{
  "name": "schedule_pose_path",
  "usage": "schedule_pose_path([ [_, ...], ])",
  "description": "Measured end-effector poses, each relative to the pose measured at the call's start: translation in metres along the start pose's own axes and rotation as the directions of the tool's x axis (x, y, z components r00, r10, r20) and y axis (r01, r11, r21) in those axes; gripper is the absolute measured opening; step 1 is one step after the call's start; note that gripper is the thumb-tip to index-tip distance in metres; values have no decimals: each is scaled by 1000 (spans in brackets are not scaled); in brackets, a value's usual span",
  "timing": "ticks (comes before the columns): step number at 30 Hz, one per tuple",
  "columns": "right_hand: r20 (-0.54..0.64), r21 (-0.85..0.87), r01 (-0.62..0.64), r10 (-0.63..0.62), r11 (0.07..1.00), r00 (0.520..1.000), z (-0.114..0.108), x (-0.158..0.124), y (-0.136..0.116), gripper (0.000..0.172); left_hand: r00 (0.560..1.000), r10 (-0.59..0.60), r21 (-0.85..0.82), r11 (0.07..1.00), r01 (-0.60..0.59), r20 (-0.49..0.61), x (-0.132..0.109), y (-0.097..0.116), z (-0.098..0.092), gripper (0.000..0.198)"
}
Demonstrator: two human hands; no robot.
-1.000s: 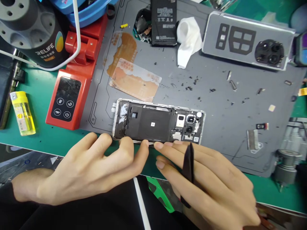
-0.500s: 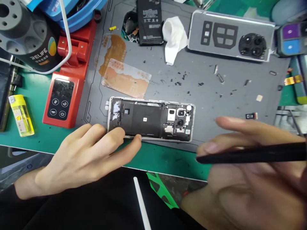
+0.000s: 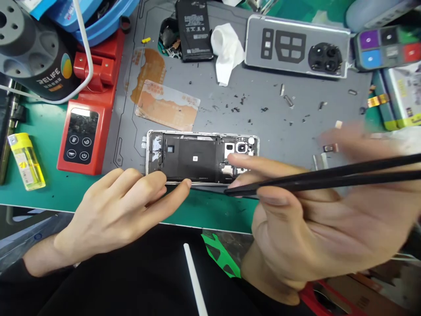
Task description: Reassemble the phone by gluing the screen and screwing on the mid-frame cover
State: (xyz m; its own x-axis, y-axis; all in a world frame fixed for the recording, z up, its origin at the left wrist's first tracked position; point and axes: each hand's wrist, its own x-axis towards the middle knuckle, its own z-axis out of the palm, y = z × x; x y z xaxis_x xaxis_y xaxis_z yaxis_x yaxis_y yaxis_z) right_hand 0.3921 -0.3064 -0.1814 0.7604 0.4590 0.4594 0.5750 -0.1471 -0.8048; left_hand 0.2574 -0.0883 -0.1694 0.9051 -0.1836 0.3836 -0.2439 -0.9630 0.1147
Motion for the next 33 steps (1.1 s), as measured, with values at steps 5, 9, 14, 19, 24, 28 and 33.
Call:
schedule_pose_path([
  [5, -85, 77, 160, -153, 984, 985, 7, 16, 9, 32, 999, 17, -30, 999, -18, -34, -1, -3, 3, 44],
  [9, -14, 40, 122, -122, 992, 992, 4, 11, 9, 44, 997, 29, -24, 999, -31, -70, -3, -3, 8, 43],
  [14, 3, -6, 59, -59, 998, 998, 8, 5, 5, 44, 997, 35, -27, 999, -37, -73, -3, -5, 10, 43],
  [19, 18, -42, 80, -79, 996, 997, 6, 6, 4, 49, 996, 36, -22, 999, -38, -80, -4, -4, 10, 40],
  [24, 50, -130, 132, -127, 983, 991, 4, 9, -1, 44, 995, 26, -46, 998, -31, -97, -6, -3, 9, 40],
  [28, 107, -138, 110, -96, 984, 990, 2, 14, -6, 31, 995, 16, -57, 998, -22, -98, -5, -4, 9, 38],
  [33, -28, -58, -56, 54, 997, 998, -3, 12, -4, 26, 996, 28, -60, 998, -33, -86, -4, -4, 8, 35],
])
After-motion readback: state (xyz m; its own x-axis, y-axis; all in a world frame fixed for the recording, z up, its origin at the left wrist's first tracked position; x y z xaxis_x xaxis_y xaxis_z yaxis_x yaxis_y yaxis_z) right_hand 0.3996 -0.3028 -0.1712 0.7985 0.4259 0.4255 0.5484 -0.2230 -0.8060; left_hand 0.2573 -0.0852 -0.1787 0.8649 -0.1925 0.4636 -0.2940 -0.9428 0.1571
